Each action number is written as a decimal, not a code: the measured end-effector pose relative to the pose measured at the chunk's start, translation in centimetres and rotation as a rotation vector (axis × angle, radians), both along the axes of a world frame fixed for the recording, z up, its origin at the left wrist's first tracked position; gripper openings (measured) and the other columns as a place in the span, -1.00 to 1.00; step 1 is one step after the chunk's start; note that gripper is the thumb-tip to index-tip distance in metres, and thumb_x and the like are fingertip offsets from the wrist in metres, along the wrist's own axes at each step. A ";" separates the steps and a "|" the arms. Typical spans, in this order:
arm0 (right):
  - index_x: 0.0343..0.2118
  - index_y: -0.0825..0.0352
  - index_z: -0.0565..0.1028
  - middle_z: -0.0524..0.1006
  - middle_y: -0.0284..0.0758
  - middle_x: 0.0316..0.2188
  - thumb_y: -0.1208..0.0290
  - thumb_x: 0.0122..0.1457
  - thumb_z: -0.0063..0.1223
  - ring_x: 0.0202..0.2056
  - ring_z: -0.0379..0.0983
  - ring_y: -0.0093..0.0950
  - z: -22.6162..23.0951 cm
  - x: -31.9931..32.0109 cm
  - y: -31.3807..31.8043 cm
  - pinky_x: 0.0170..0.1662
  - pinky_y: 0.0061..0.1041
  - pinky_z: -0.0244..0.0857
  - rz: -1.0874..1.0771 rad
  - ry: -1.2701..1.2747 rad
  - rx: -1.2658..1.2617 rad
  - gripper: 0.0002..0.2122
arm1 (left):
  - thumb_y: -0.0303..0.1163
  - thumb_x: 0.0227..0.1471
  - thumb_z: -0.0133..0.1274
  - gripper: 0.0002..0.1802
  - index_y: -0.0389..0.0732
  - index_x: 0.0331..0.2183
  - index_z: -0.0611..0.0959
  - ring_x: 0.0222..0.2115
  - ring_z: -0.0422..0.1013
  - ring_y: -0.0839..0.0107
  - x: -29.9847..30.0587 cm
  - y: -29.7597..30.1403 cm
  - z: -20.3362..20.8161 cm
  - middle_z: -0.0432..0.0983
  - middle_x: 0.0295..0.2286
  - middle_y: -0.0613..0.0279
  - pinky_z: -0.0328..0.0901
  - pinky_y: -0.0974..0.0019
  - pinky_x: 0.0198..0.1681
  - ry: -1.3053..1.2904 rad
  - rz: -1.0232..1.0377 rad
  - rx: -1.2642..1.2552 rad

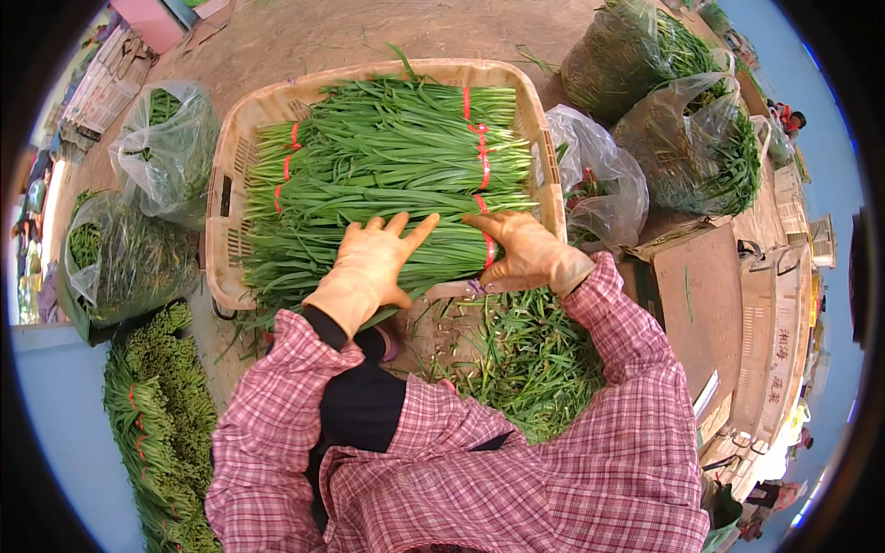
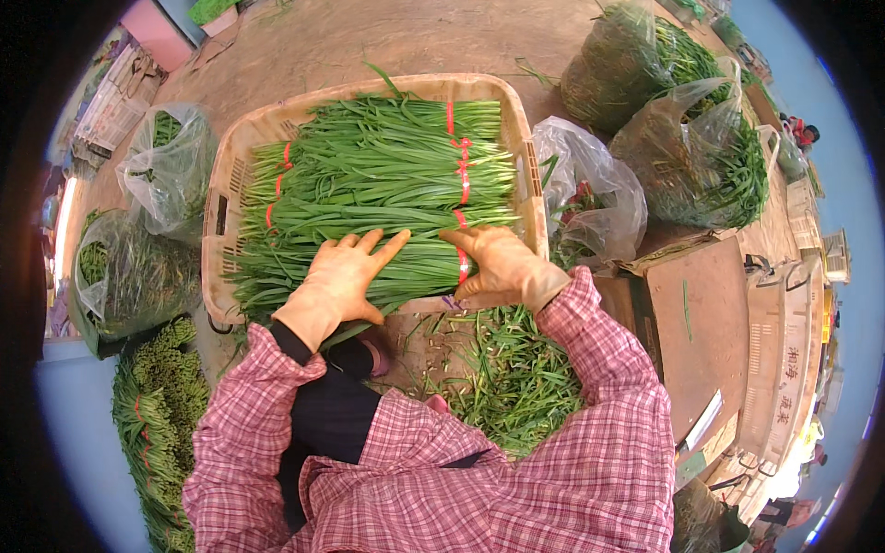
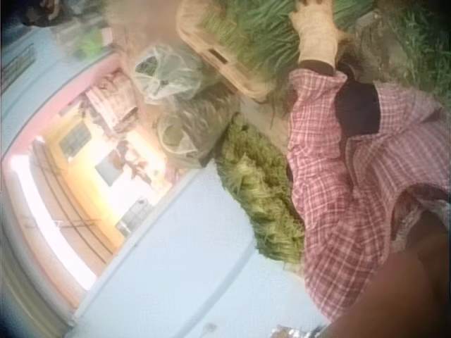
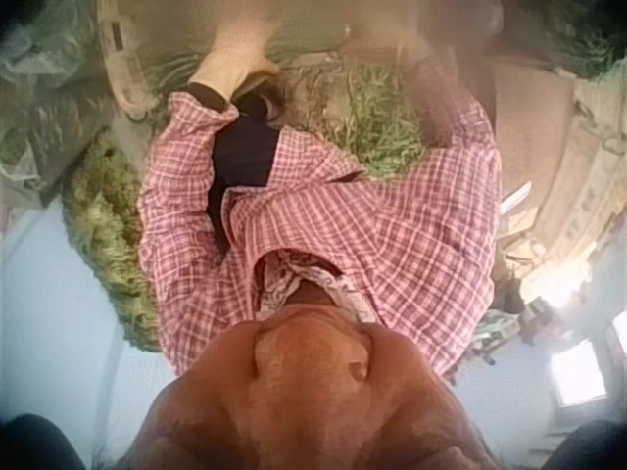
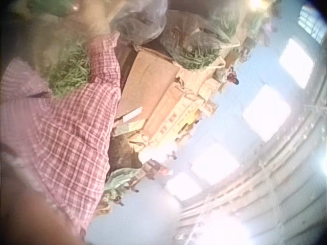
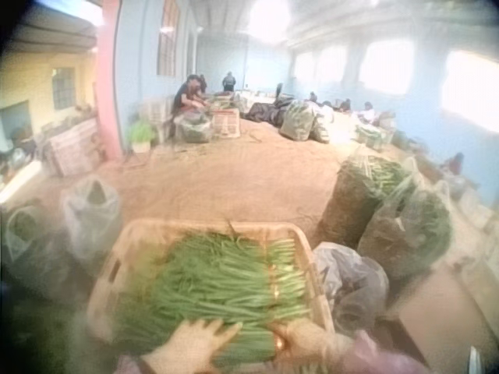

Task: The person sorts bundles of chives by hand, stripping away loose or damaged leaves, then secures the bundles with red elastic bands and places them into a plastic crate.

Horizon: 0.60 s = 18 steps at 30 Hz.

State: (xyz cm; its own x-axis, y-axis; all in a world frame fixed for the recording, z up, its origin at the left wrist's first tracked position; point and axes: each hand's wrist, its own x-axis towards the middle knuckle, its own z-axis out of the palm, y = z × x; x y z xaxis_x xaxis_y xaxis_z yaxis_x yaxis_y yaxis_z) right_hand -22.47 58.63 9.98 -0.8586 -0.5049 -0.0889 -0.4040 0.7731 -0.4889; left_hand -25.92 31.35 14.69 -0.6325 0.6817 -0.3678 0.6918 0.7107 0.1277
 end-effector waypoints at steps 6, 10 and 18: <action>0.02 0.35 0.50 0.59 -0.01 -0.18 0.16 -0.24 0.44 -0.09 0.51 -0.08 1.6 -1.2 0.0 -0.01 -0.22 0.38 -0.006 -0.169 -0.058 -0.31 | -0.27 -0.35 0.42 0.26 0.09 0.35 0.09 0.06 0.34 0.03 -1.2 -1.3 -2.5 0.33 0.12 0.05 0.30 0.00 0.06 -0.058 -0.035 0.106; 0.02 0.39 0.47 0.60 -0.05 -0.15 0.18 -0.20 0.44 -0.08 0.52 -0.13 0.0 -3.0 1.3 0.00 -0.29 0.38 -0.030 -0.505 -0.041 -0.32 | -0.27 -0.30 0.42 0.24 0.06 0.35 0.06 0.05 0.35 0.01 -2.4 -1.2 -5.0 0.33 0.09 0.07 0.30 0.00 0.08 -0.081 -0.081 0.169; -0.08 0.38 0.48 0.56 -0.05 -0.32 0.13 -0.19 0.43 -0.21 0.48 -0.05 -3.3 -3.0 -0.4 -0.12 -0.13 0.35 0.020 -0.110 0.253 -0.38 | -0.20 -0.32 0.45 0.27 0.15 0.34 0.04 0.04 0.32 0.12 -3.1 -0.3 -9.5 0.28 0.12 0.17 0.30 0.00 -0.02 0.119 -0.054 0.050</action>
State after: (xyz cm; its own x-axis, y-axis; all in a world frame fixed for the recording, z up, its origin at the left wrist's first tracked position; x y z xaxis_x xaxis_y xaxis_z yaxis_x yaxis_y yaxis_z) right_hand -25.49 58.26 6.64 -0.8270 -0.4712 -0.3068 -0.3751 0.8688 -0.3232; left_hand -29.02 31.02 5.19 -0.6315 0.7315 -0.2572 0.7413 0.6668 0.0763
